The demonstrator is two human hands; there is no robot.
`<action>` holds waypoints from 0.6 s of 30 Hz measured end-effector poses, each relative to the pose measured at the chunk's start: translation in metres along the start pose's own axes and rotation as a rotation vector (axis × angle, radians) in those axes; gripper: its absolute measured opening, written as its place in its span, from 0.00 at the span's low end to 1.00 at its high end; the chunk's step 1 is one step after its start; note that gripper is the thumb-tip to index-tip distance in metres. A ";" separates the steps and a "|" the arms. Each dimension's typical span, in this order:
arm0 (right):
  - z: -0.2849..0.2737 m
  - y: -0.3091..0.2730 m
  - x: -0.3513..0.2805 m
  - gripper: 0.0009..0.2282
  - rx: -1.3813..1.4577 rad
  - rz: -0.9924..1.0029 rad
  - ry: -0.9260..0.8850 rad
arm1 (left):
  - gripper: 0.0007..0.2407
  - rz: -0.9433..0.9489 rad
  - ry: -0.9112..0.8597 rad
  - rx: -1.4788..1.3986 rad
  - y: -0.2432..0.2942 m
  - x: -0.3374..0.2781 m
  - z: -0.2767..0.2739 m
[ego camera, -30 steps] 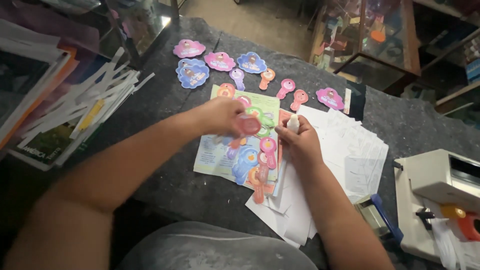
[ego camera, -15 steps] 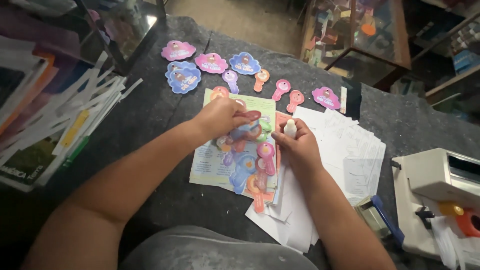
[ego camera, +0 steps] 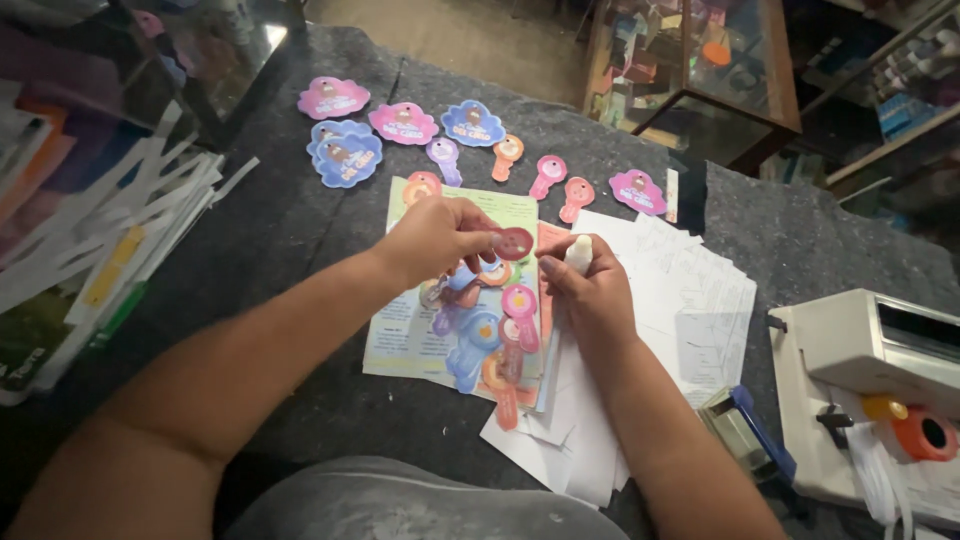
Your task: Apply glue to paper cutouts and stick them onto a sheet.
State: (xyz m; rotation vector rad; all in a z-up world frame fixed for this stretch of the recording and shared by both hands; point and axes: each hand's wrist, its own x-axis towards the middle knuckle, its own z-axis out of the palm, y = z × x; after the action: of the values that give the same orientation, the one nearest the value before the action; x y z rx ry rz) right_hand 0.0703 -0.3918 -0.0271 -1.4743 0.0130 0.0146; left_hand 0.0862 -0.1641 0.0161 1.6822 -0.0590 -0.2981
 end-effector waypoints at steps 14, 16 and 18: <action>-0.017 0.002 0.007 0.11 -0.120 -0.143 -0.012 | 0.10 -0.194 -0.154 -0.218 0.012 -0.014 0.013; -0.017 0.001 0.007 0.11 -0.100 -0.162 -0.018 | 0.08 -0.187 -0.140 -0.104 0.014 -0.015 0.013; -0.020 0.005 0.008 0.12 -0.068 -0.163 0.001 | 0.07 -0.161 -0.167 -0.063 0.007 -0.014 0.014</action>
State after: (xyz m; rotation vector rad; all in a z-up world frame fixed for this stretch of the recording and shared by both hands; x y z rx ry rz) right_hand 0.0778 -0.4108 -0.0344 -1.5397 -0.1072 -0.1191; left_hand 0.0707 -0.1758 0.0239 1.5996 -0.0381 -0.5564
